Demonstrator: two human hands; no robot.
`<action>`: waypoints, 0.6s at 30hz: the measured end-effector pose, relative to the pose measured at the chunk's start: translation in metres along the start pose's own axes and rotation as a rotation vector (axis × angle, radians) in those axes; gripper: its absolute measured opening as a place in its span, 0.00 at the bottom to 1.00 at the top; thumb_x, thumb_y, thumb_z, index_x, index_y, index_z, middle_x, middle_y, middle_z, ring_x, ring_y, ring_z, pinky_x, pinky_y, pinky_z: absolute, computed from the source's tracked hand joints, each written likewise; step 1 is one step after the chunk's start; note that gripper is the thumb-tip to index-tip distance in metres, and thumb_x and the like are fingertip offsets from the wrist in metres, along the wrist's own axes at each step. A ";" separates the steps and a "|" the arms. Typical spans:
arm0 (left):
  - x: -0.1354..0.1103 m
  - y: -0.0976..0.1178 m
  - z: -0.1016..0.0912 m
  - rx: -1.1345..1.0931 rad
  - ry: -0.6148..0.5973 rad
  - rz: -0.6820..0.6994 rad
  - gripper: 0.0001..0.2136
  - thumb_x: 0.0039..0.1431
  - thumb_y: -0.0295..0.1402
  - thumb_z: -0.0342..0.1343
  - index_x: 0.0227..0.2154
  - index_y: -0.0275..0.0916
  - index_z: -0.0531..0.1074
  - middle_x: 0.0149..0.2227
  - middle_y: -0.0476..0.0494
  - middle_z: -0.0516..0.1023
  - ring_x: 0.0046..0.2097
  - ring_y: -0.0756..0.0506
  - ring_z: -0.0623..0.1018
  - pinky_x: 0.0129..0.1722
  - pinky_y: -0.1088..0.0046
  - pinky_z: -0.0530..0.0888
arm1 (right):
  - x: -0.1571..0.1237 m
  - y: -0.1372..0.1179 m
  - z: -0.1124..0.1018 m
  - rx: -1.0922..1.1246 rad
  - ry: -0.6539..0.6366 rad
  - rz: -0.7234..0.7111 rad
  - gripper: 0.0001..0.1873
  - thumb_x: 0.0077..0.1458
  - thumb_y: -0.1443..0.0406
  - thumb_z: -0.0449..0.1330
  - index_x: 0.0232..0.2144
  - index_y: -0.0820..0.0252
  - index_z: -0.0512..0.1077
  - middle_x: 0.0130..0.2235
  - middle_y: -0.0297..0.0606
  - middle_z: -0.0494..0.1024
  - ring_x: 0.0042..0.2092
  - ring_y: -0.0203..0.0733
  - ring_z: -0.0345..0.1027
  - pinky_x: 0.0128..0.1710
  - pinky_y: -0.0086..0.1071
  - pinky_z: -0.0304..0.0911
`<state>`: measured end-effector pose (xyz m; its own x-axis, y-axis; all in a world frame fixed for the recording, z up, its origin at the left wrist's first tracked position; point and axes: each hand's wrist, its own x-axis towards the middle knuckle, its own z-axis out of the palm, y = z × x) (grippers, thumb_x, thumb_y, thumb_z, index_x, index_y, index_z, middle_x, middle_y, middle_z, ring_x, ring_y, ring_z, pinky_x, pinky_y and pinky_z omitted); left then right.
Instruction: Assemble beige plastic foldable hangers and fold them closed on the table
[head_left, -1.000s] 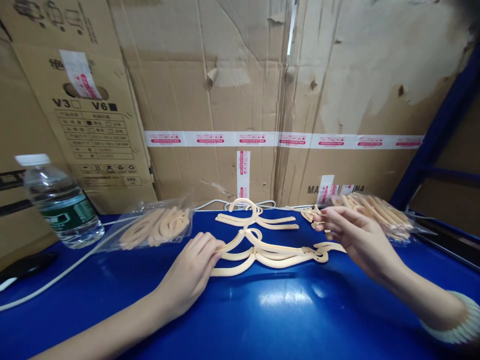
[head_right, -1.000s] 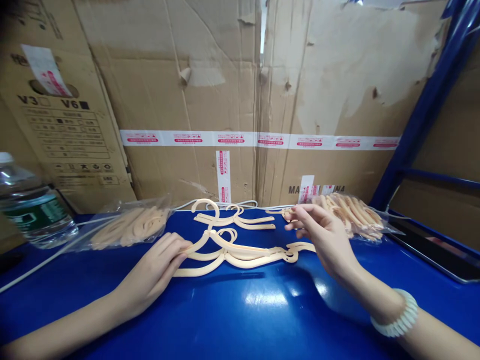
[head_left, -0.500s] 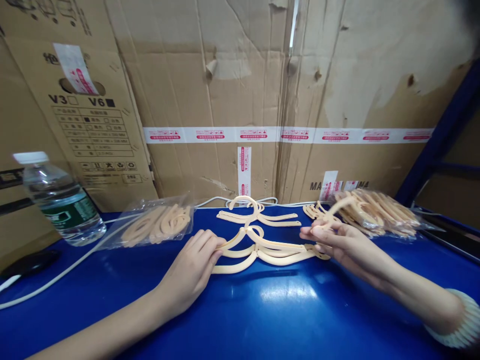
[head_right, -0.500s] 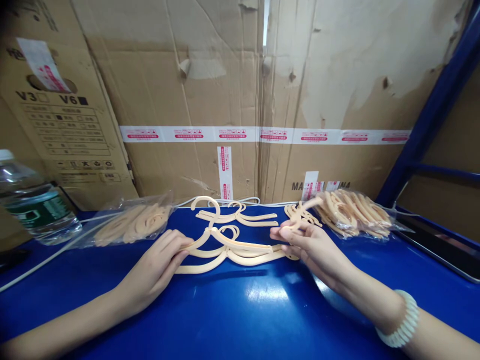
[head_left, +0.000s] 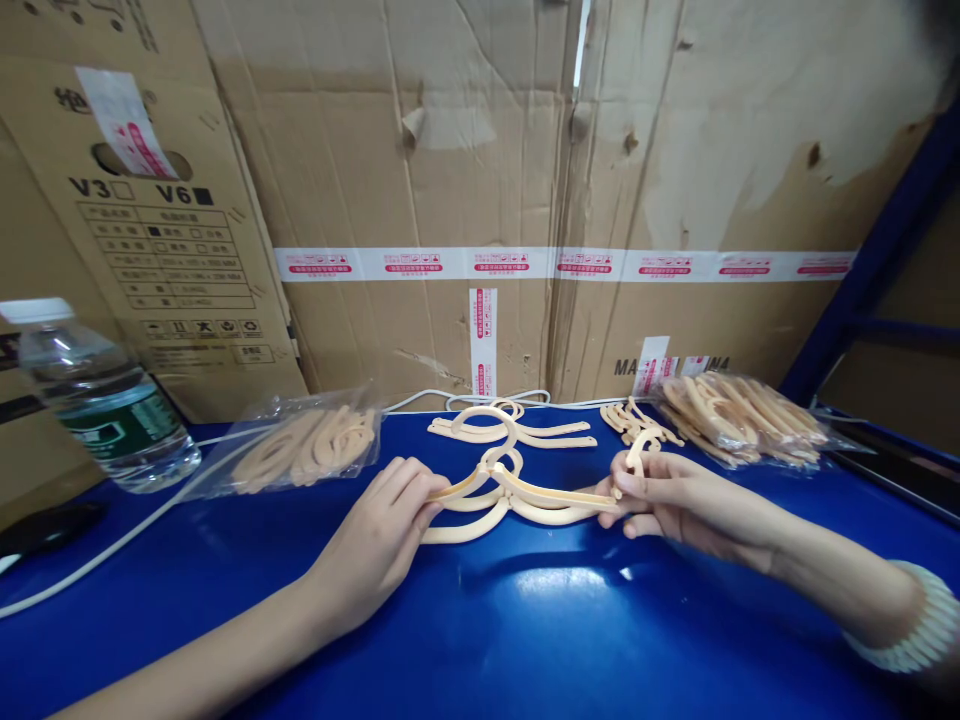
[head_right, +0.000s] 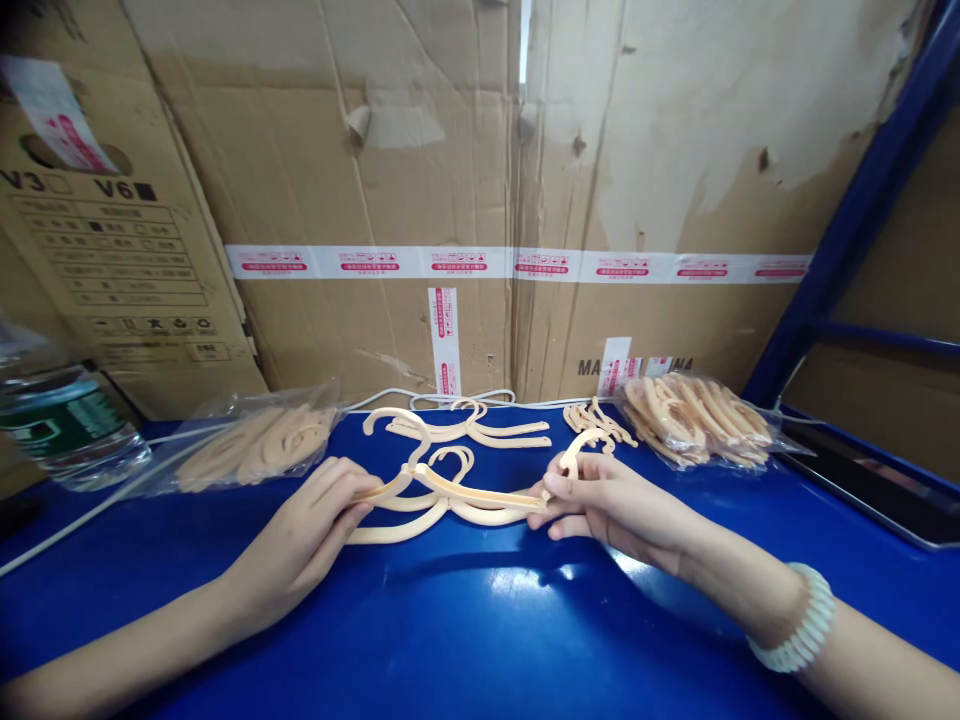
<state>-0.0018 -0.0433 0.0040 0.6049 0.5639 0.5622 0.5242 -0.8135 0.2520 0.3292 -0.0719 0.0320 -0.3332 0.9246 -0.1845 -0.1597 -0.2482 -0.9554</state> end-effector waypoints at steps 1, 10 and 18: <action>0.000 0.000 0.000 -0.003 0.001 0.003 0.09 0.69 0.24 0.41 0.43 0.39 0.65 0.39 0.44 0.68 0.40 0.43 0.67 0.40 0.66 0.66 | 0.000 0.000 0.000 0.008 -0.005 0.007 0.18 0.47 0.60 0.74 0.28 0.62 0.68 0.35 0.39 0.79 0.35 0.38 0.77 0.32 0.24 0.71; 0.000 -0.002 0.001 0.002 0.010 0.029 0.09 0.69 0.24 0.41 0.44 0.39 0.66 0.39 0.44 0.69 0.40 0.43 0.67 0.40 0.66 0.67 | 0.002 0.002 -0.002 -0.013 -0.003 0.016 0.21 0.44 0.60 0.75 0.28 0.61 0.66 0.28 0.37 0.78 0.32 0.37 0.77 0.31 0.23 0.71; -0.001 0.001 0.000 0.021 -0.006 0.046 0.09 0.70 0.24 0.41 0.44 0.39 0.65 0.39 0.43 0.68 0.40 0.44 0.68 0.40 0.66 0.69 | -0.001 0.004 0.008 -0.132 0.116 -0.088 0.25 0.38 0.55 0.76 0.24 0.61 0.66 0.24 0.36 0.79 0.29 0.36 0.75 0.30 0.24 0.69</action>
<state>-0.0019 -0.0444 0.0041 0.6321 0.5267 0.5683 0.5082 -0.8355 0.2090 0.3218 -0.0757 0.0304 -0.2129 0.9700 -0.1172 -0.0581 -0.1323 -0.9895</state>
